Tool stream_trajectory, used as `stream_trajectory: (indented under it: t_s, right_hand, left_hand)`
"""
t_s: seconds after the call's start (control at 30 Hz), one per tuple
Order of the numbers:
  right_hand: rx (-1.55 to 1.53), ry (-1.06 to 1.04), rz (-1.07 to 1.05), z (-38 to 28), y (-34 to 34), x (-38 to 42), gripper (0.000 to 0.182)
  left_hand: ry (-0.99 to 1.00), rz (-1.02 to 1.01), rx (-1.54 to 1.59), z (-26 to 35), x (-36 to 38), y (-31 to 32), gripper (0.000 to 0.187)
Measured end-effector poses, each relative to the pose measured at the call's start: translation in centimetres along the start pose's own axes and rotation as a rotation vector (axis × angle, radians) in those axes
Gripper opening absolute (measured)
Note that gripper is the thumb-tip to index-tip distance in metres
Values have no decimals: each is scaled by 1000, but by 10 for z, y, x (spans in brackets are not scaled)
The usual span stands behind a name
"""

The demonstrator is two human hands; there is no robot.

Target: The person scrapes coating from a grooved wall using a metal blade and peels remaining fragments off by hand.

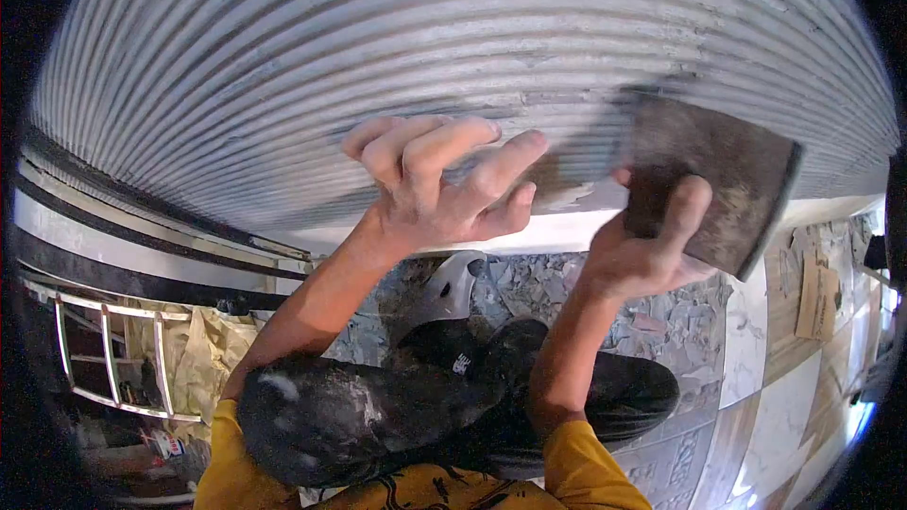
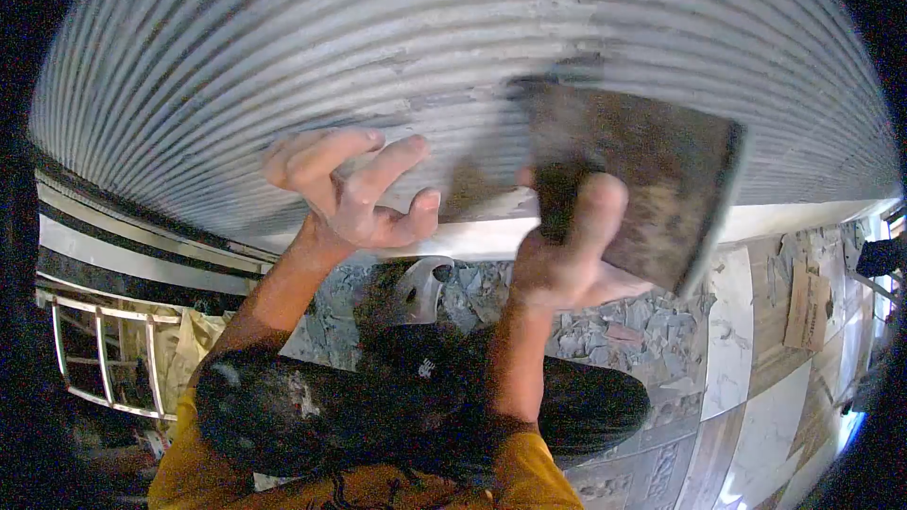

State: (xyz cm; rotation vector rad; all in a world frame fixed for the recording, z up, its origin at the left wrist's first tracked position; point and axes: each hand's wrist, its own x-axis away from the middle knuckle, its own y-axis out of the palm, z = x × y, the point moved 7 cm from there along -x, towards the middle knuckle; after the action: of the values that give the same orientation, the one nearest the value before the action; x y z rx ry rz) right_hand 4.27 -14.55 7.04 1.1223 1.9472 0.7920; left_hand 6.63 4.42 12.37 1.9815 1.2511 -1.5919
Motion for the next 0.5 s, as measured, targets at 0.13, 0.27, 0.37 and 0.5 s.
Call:
stream_trajectory:
  t_s: [0.13,0.27,0.37,0.5]
  right_hand:
    - [28,-89,7,3,5,4,41]
    - [83,-39,-75,-6,1,-2,43]
    - [57,-18,-24,8,1,4,46]
    - [135,11,-60,-3,-14,1,51]
  left_hand:
    - [-10,-40,2,1,0,1,28]
    - [-24,-63,-26,2,-3,3,31]
    - [-4,-48,-29,1,-1,4,31]
    - [-30,-55,-52,5,-4,3,36]
